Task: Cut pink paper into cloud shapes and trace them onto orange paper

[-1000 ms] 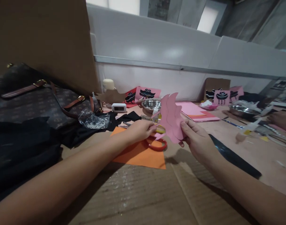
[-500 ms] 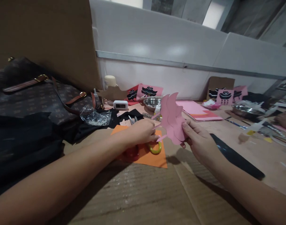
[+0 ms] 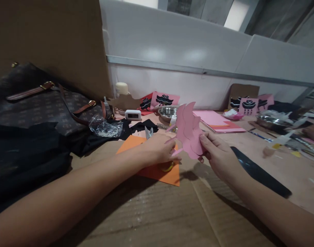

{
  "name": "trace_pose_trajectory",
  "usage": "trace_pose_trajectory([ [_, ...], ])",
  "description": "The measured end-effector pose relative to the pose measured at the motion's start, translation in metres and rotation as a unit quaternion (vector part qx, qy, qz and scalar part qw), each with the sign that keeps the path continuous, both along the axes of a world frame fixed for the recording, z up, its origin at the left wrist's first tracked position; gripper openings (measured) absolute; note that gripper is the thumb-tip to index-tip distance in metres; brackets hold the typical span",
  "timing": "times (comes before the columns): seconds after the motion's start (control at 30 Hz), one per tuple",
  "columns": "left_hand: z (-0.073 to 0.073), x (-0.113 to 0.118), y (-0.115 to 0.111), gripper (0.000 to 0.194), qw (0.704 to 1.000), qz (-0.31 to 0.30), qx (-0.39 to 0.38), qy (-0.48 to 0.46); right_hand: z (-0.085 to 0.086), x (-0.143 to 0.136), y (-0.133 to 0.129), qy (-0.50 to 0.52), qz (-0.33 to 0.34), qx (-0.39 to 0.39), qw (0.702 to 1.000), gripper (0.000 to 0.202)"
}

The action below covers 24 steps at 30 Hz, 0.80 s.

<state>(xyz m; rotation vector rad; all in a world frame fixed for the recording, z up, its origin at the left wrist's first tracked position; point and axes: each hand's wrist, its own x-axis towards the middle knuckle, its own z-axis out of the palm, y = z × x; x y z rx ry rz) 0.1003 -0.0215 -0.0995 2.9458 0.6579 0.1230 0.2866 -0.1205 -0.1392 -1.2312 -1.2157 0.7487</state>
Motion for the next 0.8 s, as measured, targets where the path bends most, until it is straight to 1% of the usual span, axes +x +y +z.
trace_pose_trajectory([
  [0.13, 0.001, -0.005, 0.002, 0.028, 0.999, 0.01, -0.031, 0.018, 0.0, -0.001, 0.0, -0.013, 0.001, -0.005, 1.0, 0.028],
  [0.23, -0.002, -0.008, 0.01, 0.019, 0.998, -0.008, -0.06, 0.022, -0.003, 0.0, 0.001, -0.01, -0.007, -0.016, 1.0, 0.029],
  [0.3, -0.006, -0.008, 0.017, 0.015, 0.996, -0.025, -0.08, 0.01, -0.005, 0.001, 0.001, -0.007, -0.01, -0.021, 1.0, 0.031],
  [0.43, -0.018, -0.006, 0.031, 0.02, 0.991, -0.051, -0.123, -0.02, -0.004, 0.001, 0.0, -0.015, -0.009, -0.022, 1.0, 0.031],
  [0.53, -0.027, -0.005, 0.037, 0.02, 0.987, -0.056, -0.144, -0.043, -0.001, 0.0, -0.002, -0.025, 0.003, -0.014, 1.0, 0.03],
  [0.7, -0.036, -0.002, 0.039, 0.017, 0.985, -0.045, -0.138, -0.097, 0.0, -0.002, 0.0, -0.016, 0.009, 0.002, 1.0, 0.027],
  [0.77, -0.036, 0.0, 0.034, 0.017, 0.983, -0.039, -0.127, -0.127, 0.0, -0.001, 0.001, -0.01, 0.011, 0.007, 1.0, 0.028],
  [0.8, -0.035, 0.002, 0.027, 0.018, 0.981, -0.036, -0.124, -0.144, 0.0, 0.0, 0.001, -0.009, 0.011, 0.009, 1.0, 0.029],
])
